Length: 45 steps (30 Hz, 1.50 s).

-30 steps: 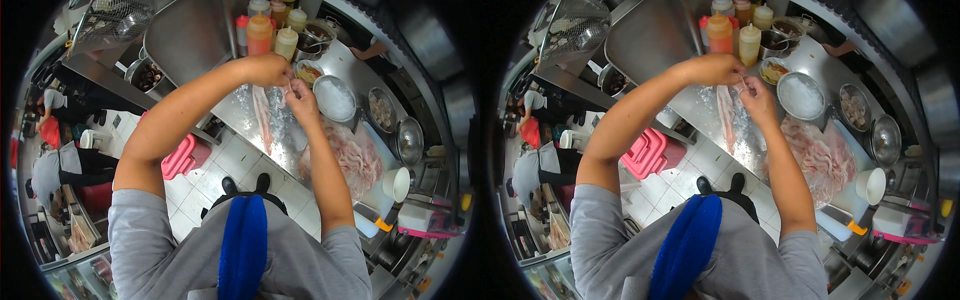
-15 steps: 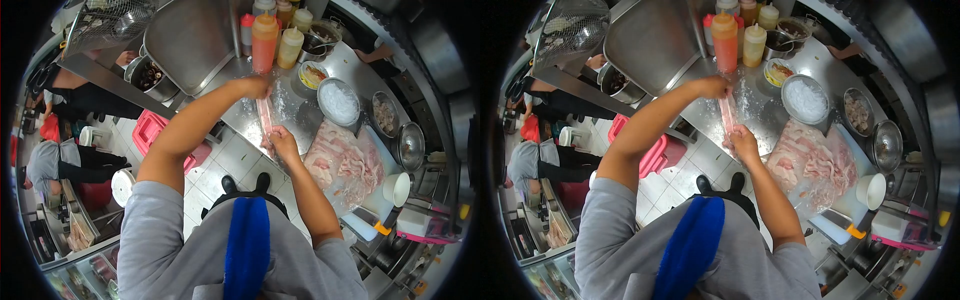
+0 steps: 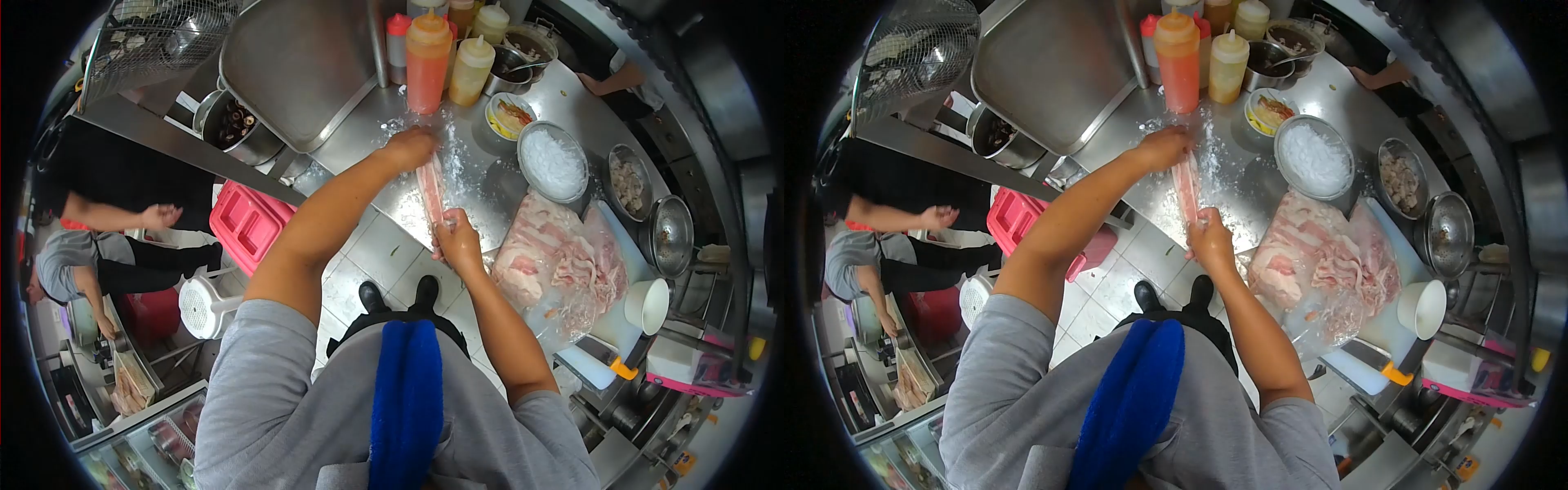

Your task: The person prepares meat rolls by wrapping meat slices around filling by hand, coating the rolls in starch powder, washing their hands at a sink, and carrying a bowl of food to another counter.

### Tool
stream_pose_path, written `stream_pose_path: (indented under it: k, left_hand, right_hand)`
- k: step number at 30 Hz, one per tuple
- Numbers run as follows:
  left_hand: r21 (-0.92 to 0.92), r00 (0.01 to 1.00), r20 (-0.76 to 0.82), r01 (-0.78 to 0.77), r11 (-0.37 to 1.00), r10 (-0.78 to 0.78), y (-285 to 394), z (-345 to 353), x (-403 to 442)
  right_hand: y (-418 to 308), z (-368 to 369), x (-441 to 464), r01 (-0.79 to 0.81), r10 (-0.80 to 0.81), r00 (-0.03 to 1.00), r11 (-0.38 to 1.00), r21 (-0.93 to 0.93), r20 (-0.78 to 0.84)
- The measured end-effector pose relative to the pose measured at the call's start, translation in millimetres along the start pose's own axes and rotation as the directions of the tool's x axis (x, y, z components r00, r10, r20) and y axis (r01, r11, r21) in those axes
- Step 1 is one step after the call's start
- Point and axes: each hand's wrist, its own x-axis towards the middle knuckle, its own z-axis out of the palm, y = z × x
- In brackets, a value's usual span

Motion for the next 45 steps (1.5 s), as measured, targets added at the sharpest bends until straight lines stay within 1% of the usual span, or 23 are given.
stream_pose_path:
  k: [3, 5, 6, 7, 8, 9, 11, 13, 15, 17, 19, 21, 22, 24, 29, 32, 34, 35, 37, 39, 41, 43, 45]
  left_hand:
    - [0.000, 1.000, 0.011, 0.007, 1.000, -0.007, -5.2, 1.1, -1.4]
    - [0.064, 0.985, -0.170, -0.023, 0.998, 0.033, -11.3, 11.0, -3.8]
    - [0.063, 0.985, -0.170, -0.026, 0.998, 0.036, -14.8, 14.0, -4.3]
    - [0.002, 0.951, -0.308, -0.002, 1.000, 0.002, -18.5, 16.8, -4.5]
    - [-0.065, 0.899, -0.436, 0.013, 0.998, -0.040, -22.4, 19.7, -4.7]
    - [-0.067, 0.900, -0.434, 0.007, 0.998, -0.036, -22.0, 16.7, -8.2]
    - [-0.258, 0.833, -0.512, 0.083, 0.963, -0.209, -17.2, 5.2, -22.6]
    - [-0.361, 0.833, -0.507, 0.028, 0.932, -0.222, -14.7, 1.2, -42.8]
    - [-0.256, 0.772, -0.624, -0.059, 0.965, -0.118, -23.8, 16.4, -60.6]
    - [-0.176, 0.738, -0.666, -0.017, 0.984, -0.106, -13.2, 19.2, -79.1]
    - [-0.165, 0.722, -0.677, 0.040, 0.985, -0.142, -6.8, 28.4, -86.2]
    - [-0.151, 0.693, -0.694, 0.123, 0.981, -0.194, -4.7, 40.8, -88.4]
    - [-0.120, 0.682, -0.704, 0.157, 0.980, -0.196, -6.3, 49.5, -86.7]
    - [-0.094, 0.665, -0.715, 0.211, 0.973, -0.214, -6.7, 55.1, -86.9]
    - [-0.070, 0.660, -0.722, 0.229, 0.971, -0.208, -2.8, 53.6, -86.0]
    - [-0.084, 0.660, -0.711, 0.262, 0.961, -0.242, -1.8, 53.7, -84.4]
    - [-0.092, 0.658, -0.707, 0.276, 0.957, -0.258, -0.5, 51.3, -83.8]
    - [-0.099, 0.663, -0.700, 0.277, 0.956, -0.265, 0.8, 50.9, -84.4]
    - [-0.108, 0.653, -0.708, 0.275, 0.955, -0.268, 2.4, 50.1, -84.8]
    - [-0.108, 0.654, -0.706, 0.278, 0.954, -0.271, 3.0, 48.3, -84.8]
    - [-0.123, 0.655, -0.699, 0.285, 0.951, -0.287, 2.9, 48.1, -84.8]
    - [-0.136, 0.657, -0.691, 0.292, 0.947, -0.302, 2.9, 46.5, -85.2]
    - [-0.158, 0.653, -0.689, 0.286, 0.945, -0.313, 4.4, 45.1, -86.1]
  right_hand:
    - [0.5, -1.7, -9.2, 0.083, -0.087, 0.996, 0.989, -0.121, -0.030]
    - [3.3, -2.9, -17.2, 0.115, -0.123, 0.992, 0.977, -0.179, -0.034]
    - [6.7, -4.7, -20.8, 0.134, -0.141, 0.990, 0.963, -0.233, -0.014]
    - [9.4, -6.6, -24.5, 0.152, -0.157, 0.988, 0.946, -0.285, 0.006]
    - [11.7, -9.1, -29.4, 0.148, -0.154, 0.988, 0.947, -0.285, 0.002]
    - [9.6, -12.8, -36.4, 0.131, -0.141, 0.990, 0.947, -0.293, -0.012]
    - [7.7, -22.3, -46.5, 0.110, -0.126, 0.991, 0.948, -0.298, -0.035]
    - [8.2, -40.1, -54.7, 0.137, -0.151, 0.988, 0.962, -0.237, -0.042]
    - [-4.7, -71.4, -54.6, 0.108, -0.122, 0.989, 0.982, -0.154, -0.085]
    - [-9.8, -116.1, -41.0, 0.419, -0.538, 0.799, 0.818, -0.394, -0.267]
    - [-22.4, -164.8, -2.8, 0.402, -0.537, 0.763, 0.830, -0.386, -0.359]
    - [-38.4, -203.4, 37.2, 0.365, -0.646, 0.724, 0.656, -0.661, -0.242]
    - [-43.5, -211.3, 54.5, 0.371, -0.653, 0.719, 0.649, -0.664, -0.238]
    - [-41.5, -213.1, 83.5, 0.275, -0.532, 0.844, 0.525, -0.806, -0.058]
    - [-16.5, -209.2, 129.0, 0.359, -0.555, 0.821, 0.322, -0.876, 0.133]
    - [-20.7, -211.4, 126.5, 0.292, -0.498, 0.864, 0.383, -0.876, 0.070]
    - [-51.7, -213.2, 98.6, 0.276, -0.445, 0.895, 0.617, -0.737, -0.037]
    - [-60.6, -208.6, 87.4, 0.279, -0.440, 0.898, 0.614, -0.738, -0.027]
    - [-72.9, -186.1, 67.9, 0.400, -0.421, 0.906, 0.813, -0.423, 0.046]
    - [-68.9, -146.4, 57.0, 0.326, -0.284, 0.940, 0.911, -0.252, 0.190]
    - [-45.2, -109.7, 58.4, 0.425, -0.312, 0.876, 0.862, -0.278, 0.369]
    - [-48.0, -74.7, 57.7, 0.389, -0.198, 0.885, 0.810, -0.438, 0.420]
    - [-52.2, -52.9, 71.4, 0.361, -0.187, 0.901, 0.825, -0.434, 0.392]
